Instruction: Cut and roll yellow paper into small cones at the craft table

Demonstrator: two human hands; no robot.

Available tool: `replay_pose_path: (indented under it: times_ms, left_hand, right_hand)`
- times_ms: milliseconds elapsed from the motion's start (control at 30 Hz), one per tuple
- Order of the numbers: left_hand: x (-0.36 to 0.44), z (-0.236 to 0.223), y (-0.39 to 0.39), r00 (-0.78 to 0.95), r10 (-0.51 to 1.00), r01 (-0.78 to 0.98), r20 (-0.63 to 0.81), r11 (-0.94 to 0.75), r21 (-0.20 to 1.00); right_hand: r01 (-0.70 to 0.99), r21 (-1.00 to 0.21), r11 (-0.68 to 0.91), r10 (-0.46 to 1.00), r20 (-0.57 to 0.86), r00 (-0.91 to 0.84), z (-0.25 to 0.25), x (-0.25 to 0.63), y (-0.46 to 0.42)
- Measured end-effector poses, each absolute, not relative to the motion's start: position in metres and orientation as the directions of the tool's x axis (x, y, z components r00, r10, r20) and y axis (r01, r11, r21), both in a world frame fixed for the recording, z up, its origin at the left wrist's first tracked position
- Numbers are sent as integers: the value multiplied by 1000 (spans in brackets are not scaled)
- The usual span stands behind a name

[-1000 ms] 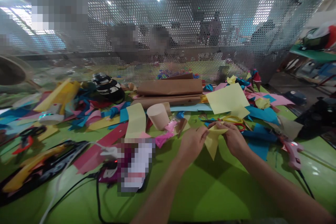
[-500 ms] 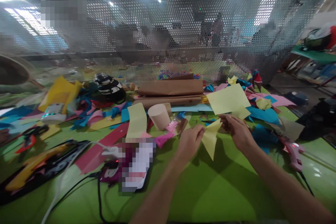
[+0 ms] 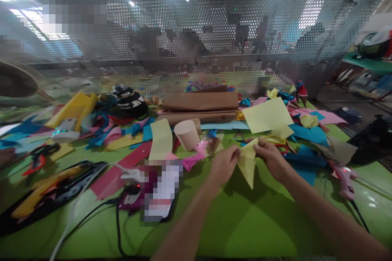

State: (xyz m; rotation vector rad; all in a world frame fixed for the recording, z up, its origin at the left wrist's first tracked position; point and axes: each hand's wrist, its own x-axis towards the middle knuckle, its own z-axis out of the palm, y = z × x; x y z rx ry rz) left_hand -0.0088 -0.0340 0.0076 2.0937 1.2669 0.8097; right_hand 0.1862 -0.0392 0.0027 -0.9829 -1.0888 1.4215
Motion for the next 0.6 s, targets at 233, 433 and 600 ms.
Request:
replay_pose_path:
  times_ms: [233, 433, 600]
  left_hand:
    - [-6, 8, -35, 451, 874, 605, 183, -449, 657]
    - [-6, 9, -36, 485, 856, 600, 180, -476, 644]
    - [-6, 7, -36, 489, 856, 601, 167, -469, 647]
  right_hand:
    - [-225, -972, -62, 998, -55, -40, 1, 178, -44]
    - [-240, -967, -85, 995, -95, 31, 2, 180, -45]
    - [-228, -973, -38, 994, -60, 92, 3, 182, -43]
